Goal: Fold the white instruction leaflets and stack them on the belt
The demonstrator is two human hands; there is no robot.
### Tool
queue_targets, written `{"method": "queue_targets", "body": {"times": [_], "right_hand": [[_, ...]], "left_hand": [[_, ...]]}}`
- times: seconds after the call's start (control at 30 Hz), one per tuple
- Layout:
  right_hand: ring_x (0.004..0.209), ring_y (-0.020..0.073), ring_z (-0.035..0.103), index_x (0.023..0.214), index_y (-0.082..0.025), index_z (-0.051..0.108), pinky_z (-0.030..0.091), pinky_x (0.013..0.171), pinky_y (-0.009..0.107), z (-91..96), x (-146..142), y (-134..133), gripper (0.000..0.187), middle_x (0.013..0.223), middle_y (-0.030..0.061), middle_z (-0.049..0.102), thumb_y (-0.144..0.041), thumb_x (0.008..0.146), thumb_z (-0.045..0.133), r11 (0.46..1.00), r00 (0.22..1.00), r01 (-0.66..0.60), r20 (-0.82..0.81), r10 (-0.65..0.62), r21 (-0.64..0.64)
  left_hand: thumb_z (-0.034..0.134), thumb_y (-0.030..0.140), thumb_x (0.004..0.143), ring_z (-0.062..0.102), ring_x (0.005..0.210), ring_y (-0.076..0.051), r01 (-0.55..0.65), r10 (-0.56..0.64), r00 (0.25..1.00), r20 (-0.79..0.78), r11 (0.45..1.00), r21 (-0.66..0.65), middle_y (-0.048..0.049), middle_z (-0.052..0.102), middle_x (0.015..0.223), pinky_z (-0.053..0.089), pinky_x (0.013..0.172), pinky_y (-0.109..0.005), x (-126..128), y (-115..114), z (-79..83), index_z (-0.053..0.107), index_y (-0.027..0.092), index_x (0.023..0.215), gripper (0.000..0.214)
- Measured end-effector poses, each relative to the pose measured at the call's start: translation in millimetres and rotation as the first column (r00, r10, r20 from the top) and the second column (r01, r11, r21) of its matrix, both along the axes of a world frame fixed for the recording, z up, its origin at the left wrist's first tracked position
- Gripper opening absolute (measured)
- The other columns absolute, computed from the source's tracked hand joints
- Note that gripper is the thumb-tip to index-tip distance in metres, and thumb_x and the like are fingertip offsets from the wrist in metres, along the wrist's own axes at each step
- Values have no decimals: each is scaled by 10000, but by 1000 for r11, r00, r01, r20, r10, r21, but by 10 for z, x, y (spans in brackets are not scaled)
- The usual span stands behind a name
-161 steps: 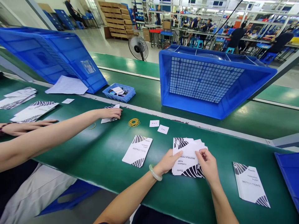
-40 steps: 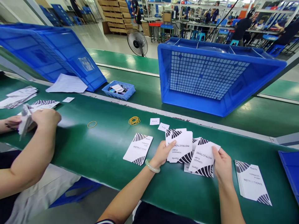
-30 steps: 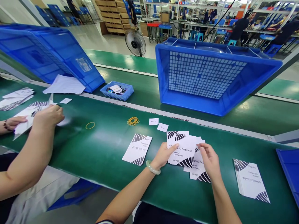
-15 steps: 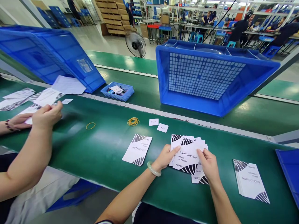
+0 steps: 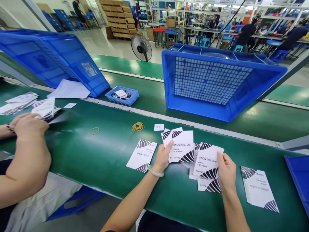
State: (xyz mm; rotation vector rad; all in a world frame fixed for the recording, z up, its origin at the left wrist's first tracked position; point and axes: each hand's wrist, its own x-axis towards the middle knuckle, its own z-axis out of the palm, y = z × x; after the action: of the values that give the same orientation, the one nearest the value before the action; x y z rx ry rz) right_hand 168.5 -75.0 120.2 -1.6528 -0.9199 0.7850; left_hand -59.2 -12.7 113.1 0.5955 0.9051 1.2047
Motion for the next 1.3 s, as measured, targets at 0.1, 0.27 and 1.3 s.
{"method": "queue_targets", "body": {"times": [0.1, 0.27, 1.3], "right_hand": [[693, 188, 528, 814, -192, 573, 397, 574, 270, -29, 42, 55, 314, 754, 32, 585, -505, 797, 556, 999, 994, -9, 109, 14, -44], [1007, 244, 521, 1063, -229, 560, 419, 772, 322, 24, -60, 80, 337, 1106, 76, 585, -475, 841, 500, 995, 969, -93, 226, 96, -22], [808, 186, 591, 1052, -228, 566, 450, 691, 281, 47, -346, -19, 275, 968, 39, 648, -428, 886, 475, 871, 862, -491, -135, 489, 23]], "left_hand": [[635, 378, 769, 653, 922, -254, -44, 47, 996, 74, 998, -41, -124, 689, 1008, 530, 816, -378, -28, 32, 38, 601, 113, 1097, 423], [628, 389, 773, 656, 913, -262, 81, -76, 994, 84, 995, -52, -136, 690, 1000, 530, 811, -389, 45, -53, 18, 619, 103, 1076, 416], [620, 452, 754, 625, 652, -181, 316, -301, 925, -234, 948, 28, -95, 696, 756, 475, 570, -262, 219, -260, -81, 679, 86, 805, 375]]}}
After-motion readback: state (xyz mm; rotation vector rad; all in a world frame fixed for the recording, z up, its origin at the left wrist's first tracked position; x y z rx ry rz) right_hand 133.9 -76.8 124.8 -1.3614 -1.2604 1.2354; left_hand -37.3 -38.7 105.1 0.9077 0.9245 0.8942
